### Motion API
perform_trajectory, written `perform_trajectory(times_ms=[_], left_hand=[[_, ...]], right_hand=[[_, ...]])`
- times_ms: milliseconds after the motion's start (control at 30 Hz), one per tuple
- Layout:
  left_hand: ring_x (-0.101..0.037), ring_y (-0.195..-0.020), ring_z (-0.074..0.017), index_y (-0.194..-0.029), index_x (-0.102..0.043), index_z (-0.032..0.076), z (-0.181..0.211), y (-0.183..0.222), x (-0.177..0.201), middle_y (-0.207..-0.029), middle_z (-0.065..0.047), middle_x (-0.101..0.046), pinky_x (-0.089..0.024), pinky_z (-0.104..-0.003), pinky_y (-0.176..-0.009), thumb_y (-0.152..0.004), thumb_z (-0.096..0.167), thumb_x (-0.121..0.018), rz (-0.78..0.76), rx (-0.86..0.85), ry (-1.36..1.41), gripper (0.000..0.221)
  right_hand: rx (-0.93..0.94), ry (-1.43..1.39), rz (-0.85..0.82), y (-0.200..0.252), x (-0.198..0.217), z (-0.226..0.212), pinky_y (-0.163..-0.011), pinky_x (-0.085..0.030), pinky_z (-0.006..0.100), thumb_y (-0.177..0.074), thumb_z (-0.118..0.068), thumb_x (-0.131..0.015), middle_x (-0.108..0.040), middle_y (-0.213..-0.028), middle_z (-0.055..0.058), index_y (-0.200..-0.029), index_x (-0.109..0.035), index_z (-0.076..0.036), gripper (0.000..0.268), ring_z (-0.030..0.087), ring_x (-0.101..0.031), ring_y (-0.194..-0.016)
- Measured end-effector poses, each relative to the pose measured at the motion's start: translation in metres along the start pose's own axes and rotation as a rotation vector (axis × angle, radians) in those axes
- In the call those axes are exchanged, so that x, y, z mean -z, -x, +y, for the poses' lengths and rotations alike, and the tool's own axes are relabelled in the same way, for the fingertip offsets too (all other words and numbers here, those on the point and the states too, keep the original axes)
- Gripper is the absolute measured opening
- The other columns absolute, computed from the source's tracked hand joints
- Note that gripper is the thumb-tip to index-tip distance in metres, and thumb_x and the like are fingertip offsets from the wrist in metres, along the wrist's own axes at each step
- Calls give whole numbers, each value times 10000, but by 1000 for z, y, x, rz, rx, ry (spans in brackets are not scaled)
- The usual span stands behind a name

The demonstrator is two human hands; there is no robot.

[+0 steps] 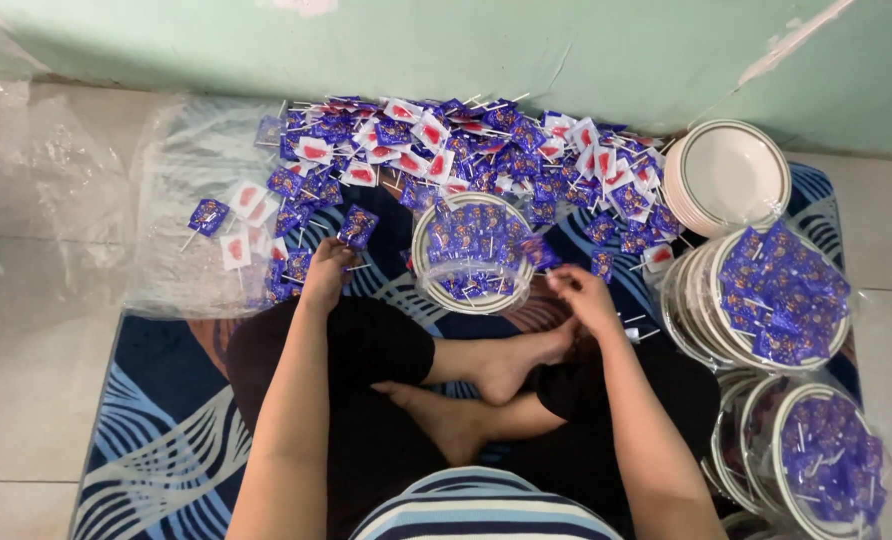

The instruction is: A person sits on a floor mat, manually arranging small condiment packets onto paper plates and then stacking the prepared plates.

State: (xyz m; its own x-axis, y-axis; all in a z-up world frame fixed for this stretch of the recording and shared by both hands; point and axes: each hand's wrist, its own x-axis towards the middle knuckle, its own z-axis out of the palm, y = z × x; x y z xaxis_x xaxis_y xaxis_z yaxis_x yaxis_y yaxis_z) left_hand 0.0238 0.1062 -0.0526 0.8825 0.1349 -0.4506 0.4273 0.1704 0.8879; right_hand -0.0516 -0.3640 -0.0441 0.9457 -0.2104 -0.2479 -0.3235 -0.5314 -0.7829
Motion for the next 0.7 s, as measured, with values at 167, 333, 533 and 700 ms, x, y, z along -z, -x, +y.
perform_trajectory(times_ms=[167,333,533,700], left_hand=[[-735,-803,-186,-1371,-508,-17,7,17,-8,-1036,-136,-749,-488,-245,-637,-1031,99,-490,-62,30,9,360],[-758,-740,-200,-1241,-604,46,-16,-1,-4,-958,-132,-765,-527,-254,-606,-1064,204,-485,-50,63,-68,266],[-733,-668,-167,-1187,-600,106,-4,6,-6,-882,-103,-764,-493,-230,-526,-989,170,-494,-2,73,-81,233],[-724,-648,-145,-1168,-631,102,1,11,-6,-854,-99,-764,-486,-208,-507,-965,178,-565,-12,16,-133,226]], right_hand=[[-5,-17,-266,39,8,-66,-704,-551,307,-855,-282,-798,-772,-808,117,-1071,-801,-163,247,195,-706,-730],[-73,-65,-443,49,-8,-73,-670,-526,240,-853,-243,-780,-778,-807,83,-1059,-796,-109,246,116,-651,-686],[-114,-43,-387,38,-69,-29,-624,-536,234,-841,-299,-802,-783,-774,46,-1037,-797,-143,251,117,-690,-662],[-181,130,0,19,-126,-14,-701,-581,276,-832,-471,-768,-770,-773,-75,-976,-807,-295,230,138,-755,-789]])
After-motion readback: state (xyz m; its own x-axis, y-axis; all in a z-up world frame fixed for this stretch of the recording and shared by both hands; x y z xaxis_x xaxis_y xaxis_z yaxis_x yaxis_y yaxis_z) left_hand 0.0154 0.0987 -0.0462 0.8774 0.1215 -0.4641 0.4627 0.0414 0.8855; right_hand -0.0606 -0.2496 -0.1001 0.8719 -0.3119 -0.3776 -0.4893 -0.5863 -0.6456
